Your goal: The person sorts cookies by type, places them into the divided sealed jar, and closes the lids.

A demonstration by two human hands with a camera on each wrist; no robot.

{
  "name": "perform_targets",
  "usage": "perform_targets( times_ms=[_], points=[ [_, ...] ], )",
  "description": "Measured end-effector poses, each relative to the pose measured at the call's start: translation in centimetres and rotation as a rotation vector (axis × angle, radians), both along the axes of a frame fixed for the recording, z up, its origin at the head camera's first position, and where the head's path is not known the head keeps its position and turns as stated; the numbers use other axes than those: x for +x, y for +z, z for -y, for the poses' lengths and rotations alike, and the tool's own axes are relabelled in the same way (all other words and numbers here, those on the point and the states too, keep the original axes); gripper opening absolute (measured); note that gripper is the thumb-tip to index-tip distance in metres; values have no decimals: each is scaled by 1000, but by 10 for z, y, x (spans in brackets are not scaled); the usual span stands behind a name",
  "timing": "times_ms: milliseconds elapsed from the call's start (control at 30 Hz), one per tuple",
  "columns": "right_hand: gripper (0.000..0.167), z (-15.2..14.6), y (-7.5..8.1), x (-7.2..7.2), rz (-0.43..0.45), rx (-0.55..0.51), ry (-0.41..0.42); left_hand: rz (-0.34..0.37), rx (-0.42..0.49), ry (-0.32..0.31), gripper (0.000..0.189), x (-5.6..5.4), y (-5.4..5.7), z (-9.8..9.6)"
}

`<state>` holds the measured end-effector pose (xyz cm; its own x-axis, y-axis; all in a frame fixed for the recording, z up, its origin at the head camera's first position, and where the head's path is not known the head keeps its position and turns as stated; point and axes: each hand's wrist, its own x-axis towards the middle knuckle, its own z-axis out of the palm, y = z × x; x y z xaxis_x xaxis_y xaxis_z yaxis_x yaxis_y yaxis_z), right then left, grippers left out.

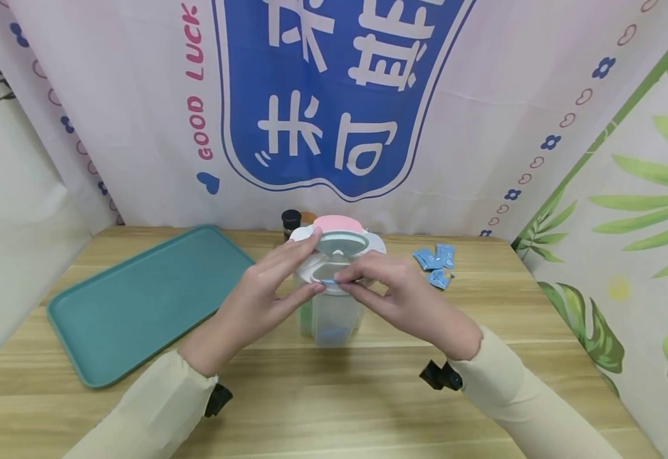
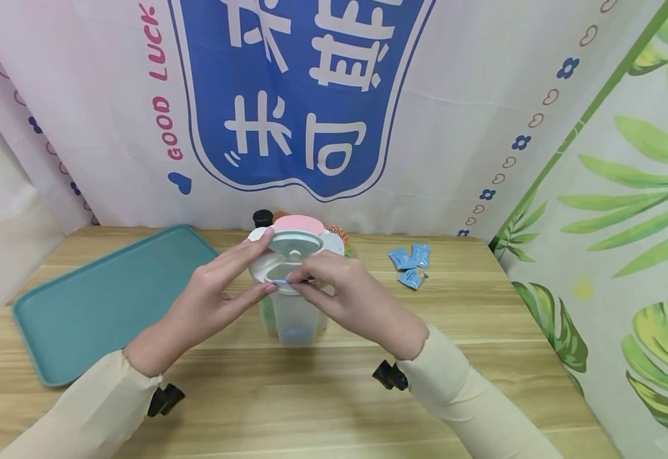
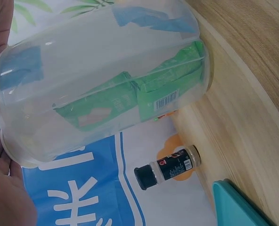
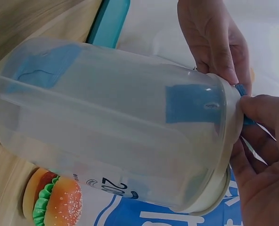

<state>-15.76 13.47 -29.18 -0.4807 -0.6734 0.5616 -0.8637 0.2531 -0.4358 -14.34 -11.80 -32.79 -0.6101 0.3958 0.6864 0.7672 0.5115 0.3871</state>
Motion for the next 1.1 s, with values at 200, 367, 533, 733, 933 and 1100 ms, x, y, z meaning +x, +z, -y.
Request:
perform_targets(
  times_ms=[200,367,533,733,933,1100],
  points=[
    [18,2,-1,2,-64,46,-13,15,-8,18,80,1,1,2],
    [16,2,-2,4,-70,128,-56,27,-10,23,81,2,1,2],
    [17,0,-3,5,-81,132,-71,18,-9,21,81,1,0,0],
    [23,-2,-7,5,-99,114,-71,20,-24,34,82,2,1,0],
    [25,-4,-13,5,-104,86,-83,27,-32,32,80,1,1,-2],
    [25,-5,-14,5,-101,71,-76,40,-34,37,80,1,1,-4]
  ],
)
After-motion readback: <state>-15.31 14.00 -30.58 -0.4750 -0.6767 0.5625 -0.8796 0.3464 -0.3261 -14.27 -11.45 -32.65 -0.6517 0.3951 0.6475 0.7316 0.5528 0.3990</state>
